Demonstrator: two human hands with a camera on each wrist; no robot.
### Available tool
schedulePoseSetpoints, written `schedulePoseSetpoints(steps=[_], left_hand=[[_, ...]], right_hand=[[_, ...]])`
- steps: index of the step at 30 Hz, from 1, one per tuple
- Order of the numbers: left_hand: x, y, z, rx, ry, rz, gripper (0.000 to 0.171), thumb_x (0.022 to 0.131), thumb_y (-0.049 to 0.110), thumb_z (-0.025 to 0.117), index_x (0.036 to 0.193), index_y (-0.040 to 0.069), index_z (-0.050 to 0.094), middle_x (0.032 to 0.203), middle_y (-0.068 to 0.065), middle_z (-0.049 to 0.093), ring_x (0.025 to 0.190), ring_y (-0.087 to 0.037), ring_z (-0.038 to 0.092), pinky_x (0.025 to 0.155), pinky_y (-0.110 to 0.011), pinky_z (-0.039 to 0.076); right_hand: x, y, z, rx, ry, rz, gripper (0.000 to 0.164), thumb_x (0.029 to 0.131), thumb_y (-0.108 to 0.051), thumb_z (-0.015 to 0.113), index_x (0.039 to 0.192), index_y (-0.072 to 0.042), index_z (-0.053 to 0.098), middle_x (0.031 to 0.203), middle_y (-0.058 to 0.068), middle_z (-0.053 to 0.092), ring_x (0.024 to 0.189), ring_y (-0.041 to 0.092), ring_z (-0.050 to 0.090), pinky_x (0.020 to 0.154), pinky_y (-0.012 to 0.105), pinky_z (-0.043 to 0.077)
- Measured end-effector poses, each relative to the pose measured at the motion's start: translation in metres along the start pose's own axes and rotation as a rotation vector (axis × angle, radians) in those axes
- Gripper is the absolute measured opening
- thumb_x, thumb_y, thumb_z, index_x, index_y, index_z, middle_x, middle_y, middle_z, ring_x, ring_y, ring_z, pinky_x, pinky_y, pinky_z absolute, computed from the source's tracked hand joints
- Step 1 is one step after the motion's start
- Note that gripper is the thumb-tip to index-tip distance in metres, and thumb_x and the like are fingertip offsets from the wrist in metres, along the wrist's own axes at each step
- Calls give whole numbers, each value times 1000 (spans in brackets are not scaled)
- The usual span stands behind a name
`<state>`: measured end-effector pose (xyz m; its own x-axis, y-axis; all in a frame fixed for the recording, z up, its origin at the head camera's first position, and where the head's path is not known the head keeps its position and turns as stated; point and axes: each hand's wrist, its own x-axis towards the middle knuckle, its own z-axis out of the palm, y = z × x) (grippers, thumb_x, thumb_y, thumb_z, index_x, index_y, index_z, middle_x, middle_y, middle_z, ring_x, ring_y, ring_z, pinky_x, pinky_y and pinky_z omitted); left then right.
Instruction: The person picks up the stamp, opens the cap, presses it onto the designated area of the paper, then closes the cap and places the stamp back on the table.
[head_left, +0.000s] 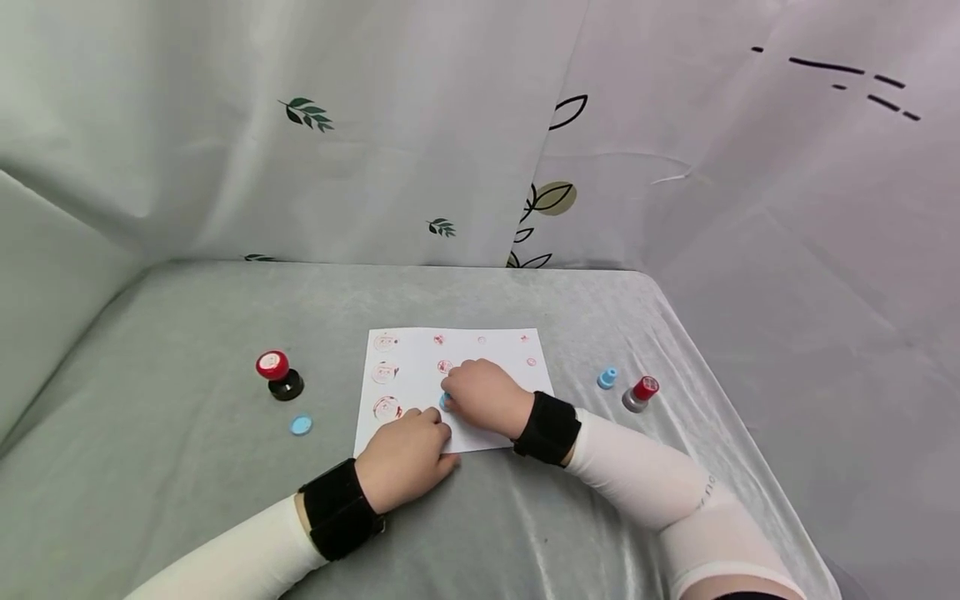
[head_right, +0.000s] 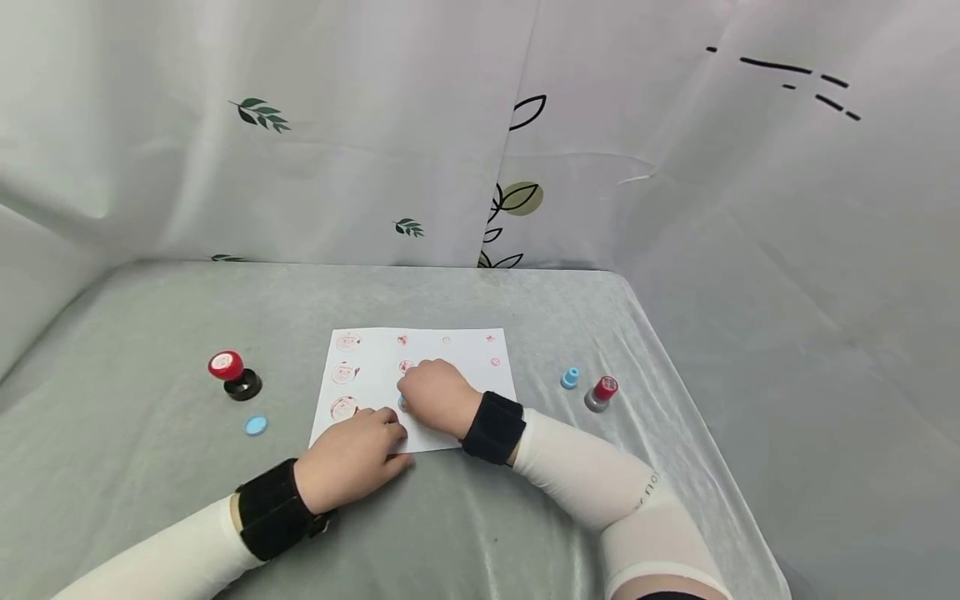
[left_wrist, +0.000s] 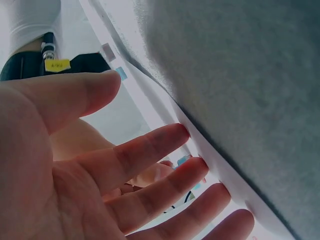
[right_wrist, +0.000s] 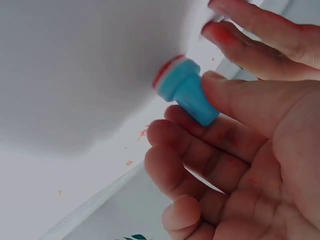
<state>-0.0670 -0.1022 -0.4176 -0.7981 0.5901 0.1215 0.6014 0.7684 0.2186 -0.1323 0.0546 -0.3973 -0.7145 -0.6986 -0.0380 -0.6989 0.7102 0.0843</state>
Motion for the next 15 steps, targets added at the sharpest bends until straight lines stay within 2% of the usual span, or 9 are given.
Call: schedulePoseSetpoints(steps=[9, 15], left_hand=[[0, 0, -1, 2, -23, -2, 29, 82, 37, 70, 67, 13, 63, 75, -3, 56, 64, -22, 50, 48, -37, 44], [0, 0, -1, 13, -26, -4, 30, 82, 39, 70, 67, 14, 63, 76, -3, 57, 65, -22, 51, 49, -37, 45]], right_hand=[[4, 2, -3, -36, -38, -18, 16, 90, -25, 67, 78, -14, 67, 70, -1, 63, 64, 16, 56, 64, 33, 51], [9, 6, -6, -25, -101, -21, 19, 92, -29, 65, 79, -15, 66, 70, -1, 63, 64, 14, 56, 66, 33, 51]])
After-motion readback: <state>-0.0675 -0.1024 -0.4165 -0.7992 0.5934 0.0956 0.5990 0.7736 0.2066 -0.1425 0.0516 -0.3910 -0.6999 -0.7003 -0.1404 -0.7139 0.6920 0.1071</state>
